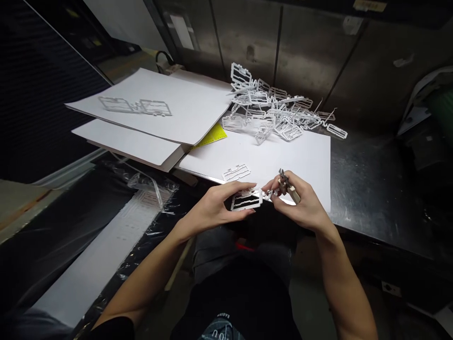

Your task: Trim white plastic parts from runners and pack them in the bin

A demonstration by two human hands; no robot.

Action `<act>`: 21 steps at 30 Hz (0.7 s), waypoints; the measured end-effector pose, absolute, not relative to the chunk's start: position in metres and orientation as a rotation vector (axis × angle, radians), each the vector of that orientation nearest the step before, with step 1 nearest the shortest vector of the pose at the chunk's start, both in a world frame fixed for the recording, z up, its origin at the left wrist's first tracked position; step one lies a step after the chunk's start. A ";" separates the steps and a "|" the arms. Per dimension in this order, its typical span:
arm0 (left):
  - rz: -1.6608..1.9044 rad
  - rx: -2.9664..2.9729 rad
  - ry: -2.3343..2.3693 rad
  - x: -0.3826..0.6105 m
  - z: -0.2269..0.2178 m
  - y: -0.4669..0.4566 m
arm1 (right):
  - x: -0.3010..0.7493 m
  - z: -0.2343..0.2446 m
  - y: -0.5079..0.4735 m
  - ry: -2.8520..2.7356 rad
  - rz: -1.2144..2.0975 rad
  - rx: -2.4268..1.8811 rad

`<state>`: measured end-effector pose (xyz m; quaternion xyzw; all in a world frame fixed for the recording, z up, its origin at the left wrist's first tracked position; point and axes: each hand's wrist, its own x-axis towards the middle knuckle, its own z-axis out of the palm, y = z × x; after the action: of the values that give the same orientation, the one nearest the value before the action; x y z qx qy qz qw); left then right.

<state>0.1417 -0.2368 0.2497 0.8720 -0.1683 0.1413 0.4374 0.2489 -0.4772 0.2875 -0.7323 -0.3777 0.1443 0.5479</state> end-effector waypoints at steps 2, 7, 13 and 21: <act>0.377 2.160 -0.367 0.138 0.252 -0.237 | 0.242 0.290 -0.481 -0.850 0.191 -1.860; 0.771 2.271 -0.159 0.127 0.258 -0.239 | 0.214 0.298 -0.492 -0.714 0.038 -2.239; 0.947 2.333 -0.163 0.122 0.262 -0.244 | 0.197 0.296 -0.484 -0.607 0.414 -2.260; 0.915 2.380 -0.210 0.118 0.263 -0.249 | 0.199 0.298 -0.474 -0.579 0.477 -2.197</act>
<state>0.1184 -0.2491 0.2629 0.8910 -0.0787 0.3425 0.2873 0.1990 -0.4735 0.2977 -0.8680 -0.2286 0.1885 0.3985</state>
